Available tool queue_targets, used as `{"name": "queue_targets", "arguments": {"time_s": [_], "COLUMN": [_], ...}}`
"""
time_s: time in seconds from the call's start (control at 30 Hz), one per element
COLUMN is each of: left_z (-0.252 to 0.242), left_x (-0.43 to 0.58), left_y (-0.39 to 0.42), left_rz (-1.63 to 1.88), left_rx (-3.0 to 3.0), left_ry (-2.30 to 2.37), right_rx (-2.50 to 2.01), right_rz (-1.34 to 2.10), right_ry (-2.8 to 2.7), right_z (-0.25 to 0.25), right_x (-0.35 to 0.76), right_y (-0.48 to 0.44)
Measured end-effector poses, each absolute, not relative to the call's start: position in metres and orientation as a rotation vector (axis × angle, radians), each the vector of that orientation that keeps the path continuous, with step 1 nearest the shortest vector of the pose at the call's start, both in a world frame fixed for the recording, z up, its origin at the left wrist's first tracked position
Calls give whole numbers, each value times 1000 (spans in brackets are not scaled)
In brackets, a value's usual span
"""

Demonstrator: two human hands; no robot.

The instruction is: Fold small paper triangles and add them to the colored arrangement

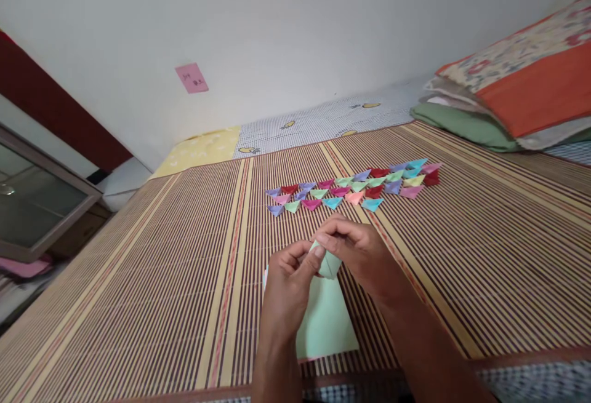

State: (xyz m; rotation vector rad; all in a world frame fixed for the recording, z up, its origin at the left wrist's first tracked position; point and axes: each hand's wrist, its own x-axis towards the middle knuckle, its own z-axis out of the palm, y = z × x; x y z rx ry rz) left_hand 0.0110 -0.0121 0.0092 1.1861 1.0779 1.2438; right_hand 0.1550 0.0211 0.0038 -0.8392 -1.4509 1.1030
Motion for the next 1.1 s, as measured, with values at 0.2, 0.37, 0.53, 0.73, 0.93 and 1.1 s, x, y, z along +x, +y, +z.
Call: {"name": "queue_targets", "arguments": {"time_s": [0.2,0.37,0.53,0.73,0.93,1.1], "left_z": [-1,-5,-4,-4,-1,1], "left_x": [9,12,11,15,21,22], "left_y": [-8,-3,0,2,0,-2], "left_rz": [1306,1571,1678,1759,1750,1767], "left_rx": [995,680,451,264,312,445], "left_ry": [1018,1069,958,842,772,844], "right_rx": [-776,-967,-1009,-1039,-1042,-1022], "right_rz": [1275,1120,1071,1023,1064,1072], "right_ry": [-1440,-1281,-1371,-1366,-1300,-1258], "right_z": [0,-1,3,8,7,1], "right_x": [154,152,147,134,130,131], "right_y": [24,24,19,11,11,15]}}
